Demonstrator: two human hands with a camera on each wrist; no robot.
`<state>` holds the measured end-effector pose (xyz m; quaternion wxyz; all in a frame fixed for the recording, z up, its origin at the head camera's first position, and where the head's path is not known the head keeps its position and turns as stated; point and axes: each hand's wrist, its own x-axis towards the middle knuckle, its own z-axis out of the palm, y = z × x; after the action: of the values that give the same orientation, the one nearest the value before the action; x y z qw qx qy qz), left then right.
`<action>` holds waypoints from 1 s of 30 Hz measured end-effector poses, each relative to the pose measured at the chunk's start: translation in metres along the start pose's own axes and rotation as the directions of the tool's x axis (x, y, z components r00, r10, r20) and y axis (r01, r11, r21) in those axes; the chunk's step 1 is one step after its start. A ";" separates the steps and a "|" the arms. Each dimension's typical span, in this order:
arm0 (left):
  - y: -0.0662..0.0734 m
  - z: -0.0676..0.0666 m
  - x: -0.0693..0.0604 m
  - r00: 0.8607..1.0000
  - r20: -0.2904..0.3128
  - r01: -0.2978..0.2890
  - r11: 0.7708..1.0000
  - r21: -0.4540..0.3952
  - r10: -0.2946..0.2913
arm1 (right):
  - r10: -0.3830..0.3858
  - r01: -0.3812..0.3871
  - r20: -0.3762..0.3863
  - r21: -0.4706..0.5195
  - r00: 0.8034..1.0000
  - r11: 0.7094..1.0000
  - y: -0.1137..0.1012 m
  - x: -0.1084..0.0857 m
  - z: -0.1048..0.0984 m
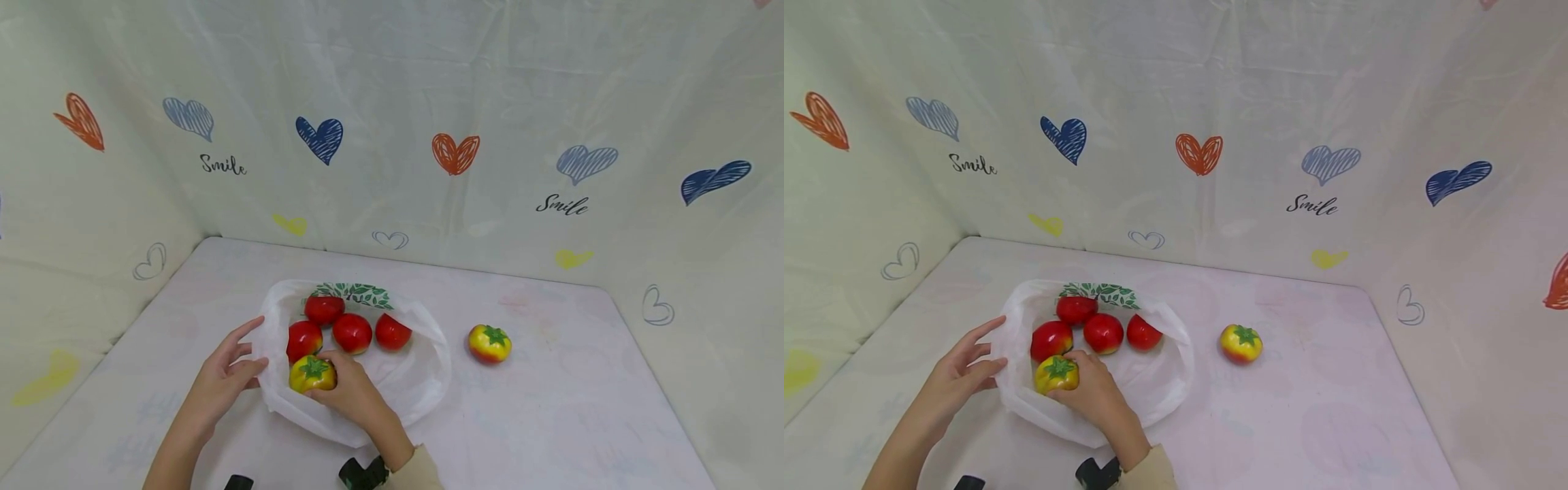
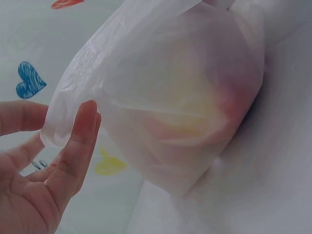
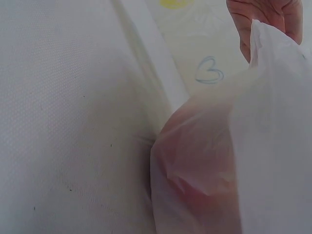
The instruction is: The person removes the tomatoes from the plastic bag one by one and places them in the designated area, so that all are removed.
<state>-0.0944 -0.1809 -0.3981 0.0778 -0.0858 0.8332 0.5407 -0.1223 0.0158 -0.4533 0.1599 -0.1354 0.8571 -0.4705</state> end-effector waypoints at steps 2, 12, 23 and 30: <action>0.000 0.000 0.000 1.000 0.003 0.002 1.000 0.000 -0.002 | -0.004 0.004 -0.004 0.001 1.000 1.000 0.000 -0.001 0.000; -0.001 0.000 -0.001 1.000 0.007 -0.003 1.000 -0.003 0.003 | 0.006 -0.006 -0.044 -0.008 0.999 1.000 -0.003 -0.009 -0.007; 0.002 -0.002 0.000 1.000 0.008 0.001 1.000 0.007 -0.001 | -0.051 0.050 -0.106 -0.013 0.993 0.999 -0.011 -0.022 -0.020; -0.056 0.002 0.034 0.999 -0.035 -0.018 1.000 0.002 0.018 | -0.086 0.085 -0.145 -0.014 0.986 0.996 -0.015 -0.032 -0.028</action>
<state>-0.1151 -0.2039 -0.4565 0.0584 -0.0874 0.8357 0.5391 -0.1029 0.0418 -0.4215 0.0761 -0.1382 0.8618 -0.4821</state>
